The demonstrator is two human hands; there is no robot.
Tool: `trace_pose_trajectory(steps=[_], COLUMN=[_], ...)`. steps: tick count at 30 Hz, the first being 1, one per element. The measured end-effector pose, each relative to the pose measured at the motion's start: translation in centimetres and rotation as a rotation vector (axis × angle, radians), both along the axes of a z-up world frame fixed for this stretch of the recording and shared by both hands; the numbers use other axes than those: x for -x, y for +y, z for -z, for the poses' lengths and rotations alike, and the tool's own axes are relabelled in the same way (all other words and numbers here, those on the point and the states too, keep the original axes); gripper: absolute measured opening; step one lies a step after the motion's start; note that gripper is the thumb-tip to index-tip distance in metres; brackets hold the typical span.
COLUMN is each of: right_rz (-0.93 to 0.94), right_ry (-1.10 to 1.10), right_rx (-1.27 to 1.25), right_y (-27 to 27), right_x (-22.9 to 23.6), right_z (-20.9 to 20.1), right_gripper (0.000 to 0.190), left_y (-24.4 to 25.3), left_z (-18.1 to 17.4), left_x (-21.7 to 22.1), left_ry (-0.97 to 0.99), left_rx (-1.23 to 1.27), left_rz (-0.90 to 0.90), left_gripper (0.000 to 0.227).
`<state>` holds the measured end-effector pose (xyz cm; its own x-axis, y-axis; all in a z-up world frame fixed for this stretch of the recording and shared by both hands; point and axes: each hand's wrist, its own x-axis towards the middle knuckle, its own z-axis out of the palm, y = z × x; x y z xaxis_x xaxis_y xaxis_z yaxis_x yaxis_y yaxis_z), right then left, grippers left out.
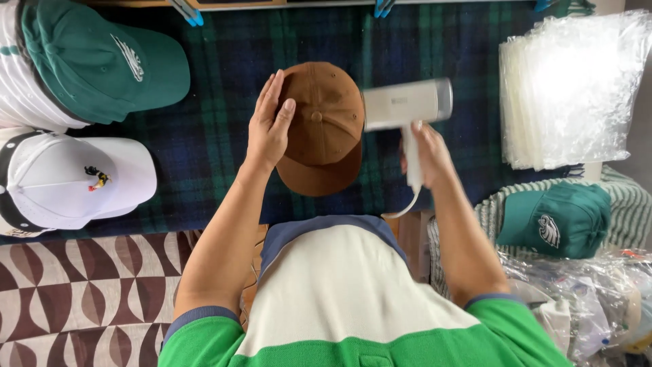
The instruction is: Cleaning and steaming a brown baseball cap using a brush and a handheld steamer.
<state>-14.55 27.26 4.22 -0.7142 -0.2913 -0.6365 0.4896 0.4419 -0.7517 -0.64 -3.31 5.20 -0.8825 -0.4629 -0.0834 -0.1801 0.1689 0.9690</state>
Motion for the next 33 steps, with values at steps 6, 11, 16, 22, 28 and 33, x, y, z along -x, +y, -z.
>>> trace_pose_trajectory(steps=[6, 11, 16, 22, 28, 33], right_rz=[0.091, -0.469, -0.682, -0.535, -0.090, 0.053], right_ry=[0.176, 0.747, 0.756, 0.123, -0.194, -0.032], right_rx=[0.351, 0.013, -0.051, -0.159, -0.058, 0.033], right_y=[2.7, -0.7, -8.0, -7.4, 0.2, 3.3], right_x=[-6.1, -1.8, 6.4, 12.3, 7.0, 0.3], right_z=[-0.2, -7.8, -12.0, -5.8, 2.8, 1.7], right_gripper=[0.051, 0.045, 0.055, 0.045, 0.045, 0.049], left_y=[-3.4, -4.7, -5.2, -5.2, -5.6, -5.7], left_z=[-2.6, -5.8, -4.6, -5.3, -2.3, 2.7], left_x=[2.6, 7.2, 10.6, 11.2, 10.7, 9.1], left_ry=[-0.258, -0.422, -0.486, -0.782, -0.566, -0.122], left_rx=[-0.246, -0.102, -0.246, -0.244, -0.570, -0.320], left_rz=[0.098, 0.394, 0.409, 0.289, 0.188, 0.100], left_gripper=[0.070, 0.065, 0.048, 0.046, 0.030, 0.031])
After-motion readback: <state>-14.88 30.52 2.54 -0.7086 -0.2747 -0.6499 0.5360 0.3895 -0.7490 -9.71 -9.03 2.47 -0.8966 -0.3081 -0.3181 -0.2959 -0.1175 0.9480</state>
